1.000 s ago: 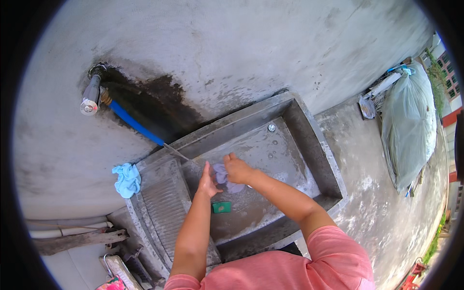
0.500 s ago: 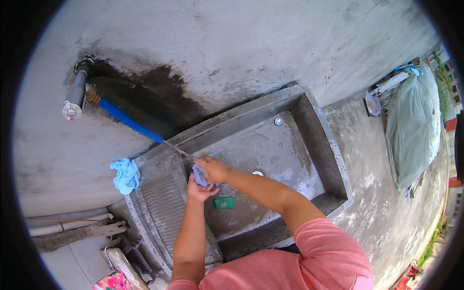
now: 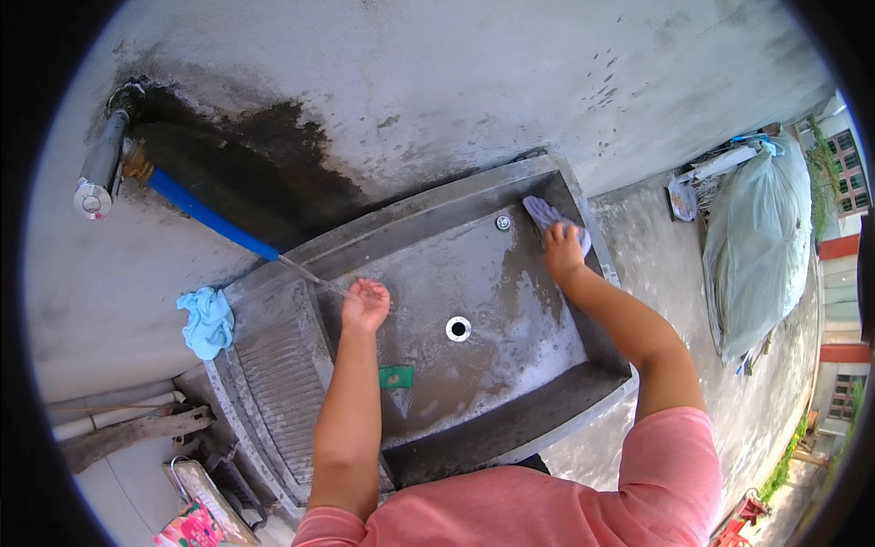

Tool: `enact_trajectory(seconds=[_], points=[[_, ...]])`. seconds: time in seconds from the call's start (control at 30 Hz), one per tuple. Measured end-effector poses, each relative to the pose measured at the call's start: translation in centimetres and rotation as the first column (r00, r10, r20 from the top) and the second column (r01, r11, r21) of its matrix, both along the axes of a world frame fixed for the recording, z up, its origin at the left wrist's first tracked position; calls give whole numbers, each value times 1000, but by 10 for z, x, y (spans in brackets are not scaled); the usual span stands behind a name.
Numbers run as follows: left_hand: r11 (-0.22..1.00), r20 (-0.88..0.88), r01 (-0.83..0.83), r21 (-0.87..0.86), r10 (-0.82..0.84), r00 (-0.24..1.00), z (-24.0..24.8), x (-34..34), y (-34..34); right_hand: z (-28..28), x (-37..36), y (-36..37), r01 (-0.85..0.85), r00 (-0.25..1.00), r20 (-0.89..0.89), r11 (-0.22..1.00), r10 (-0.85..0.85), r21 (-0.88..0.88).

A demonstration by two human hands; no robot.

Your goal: The person washes a piece of light blue clothing by hand in a concrete basin, rubbing it with a green soap bar and rinsing it under a stream of water before carrying it across a courtyard.

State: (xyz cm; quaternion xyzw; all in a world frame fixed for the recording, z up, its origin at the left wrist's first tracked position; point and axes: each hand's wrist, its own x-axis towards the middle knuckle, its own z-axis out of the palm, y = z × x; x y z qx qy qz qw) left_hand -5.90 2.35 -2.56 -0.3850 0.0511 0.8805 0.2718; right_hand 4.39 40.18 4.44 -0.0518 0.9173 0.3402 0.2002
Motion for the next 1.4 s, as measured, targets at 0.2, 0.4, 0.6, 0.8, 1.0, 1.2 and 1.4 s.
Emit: enact_trajectory(seconds=[0.2, 0.4, 0.6, 0.8, 1.0, 1.2, 1.4], points=[[1000, 29, 25, -5, -25, 999, 4, 1, -1, -11, 73, 0, 75, 932, 361, 994, -39, -86], [997, 18, 19, -77, -18, 1000, 3, 6, -5, 24, -51, 14, 51, 974, -216, 997, -62, -57], [996, 36, 15, -84, -12, 999, -2, 1, -12, -6, 1, 9, 243, 960, -133, 969, -246, -34], [982, 35, 108, -152, -104, 994, -10, 7, -4, 19, 12, -37, 626, 712, 519, 762, -473, -165], [617, 331, 689, -381, -605, 725, 44, 39, 51, 4, 10, -168, 469, 866, 334, 373, -371, -801], [692, -98, 331, -641, -502, 860, -42, 38, -15, -31, -42, -276, 33, 778, 386, -582, -495, -813], [827, -61, 147, -543, -214, 975, -44, 23, -29, -24, -77, -320, -168, 292, 808, -804, 512, 570]])
